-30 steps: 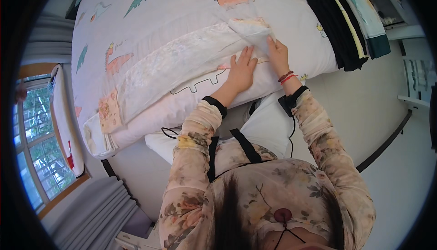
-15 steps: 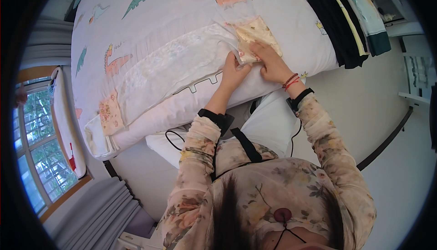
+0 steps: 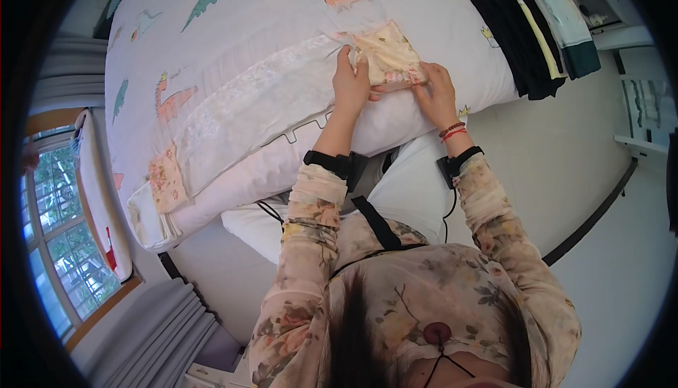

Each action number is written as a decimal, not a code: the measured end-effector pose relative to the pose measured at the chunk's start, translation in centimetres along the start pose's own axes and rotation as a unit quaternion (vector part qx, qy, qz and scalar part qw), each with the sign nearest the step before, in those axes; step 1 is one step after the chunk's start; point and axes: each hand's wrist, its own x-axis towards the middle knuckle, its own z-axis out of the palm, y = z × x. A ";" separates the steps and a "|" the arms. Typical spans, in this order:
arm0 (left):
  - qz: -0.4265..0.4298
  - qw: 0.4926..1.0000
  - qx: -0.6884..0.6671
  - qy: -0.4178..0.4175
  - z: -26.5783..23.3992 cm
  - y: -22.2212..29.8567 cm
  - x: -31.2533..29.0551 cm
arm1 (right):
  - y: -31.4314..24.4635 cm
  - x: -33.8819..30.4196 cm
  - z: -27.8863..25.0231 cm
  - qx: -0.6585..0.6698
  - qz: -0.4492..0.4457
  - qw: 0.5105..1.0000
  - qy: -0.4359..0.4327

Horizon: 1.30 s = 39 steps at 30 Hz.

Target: The person sits on a bed and folds several pieces of clothing, including a floral patterned cloth, white pants, and other garments. They fold each item neatly and place them into a stack on the bed.

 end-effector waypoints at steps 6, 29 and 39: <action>0.008 1.000 0.018 -0.015 -0.9 -1.4 1.6 | 0.2 0.8 1.4 -0.045 0.052 0.996 0.054; 0.411 0.779 0.473 0.025 -0.6 -6.7 -0.9 | 0.7 3.0 1.2 0.107 0.073 0.992 -0.011; 0.333 0.788 0.518 0.014 0.4 -8.1 0.4 | -0.2 4.5 1.1 0.083 0.091 0.992 -0.038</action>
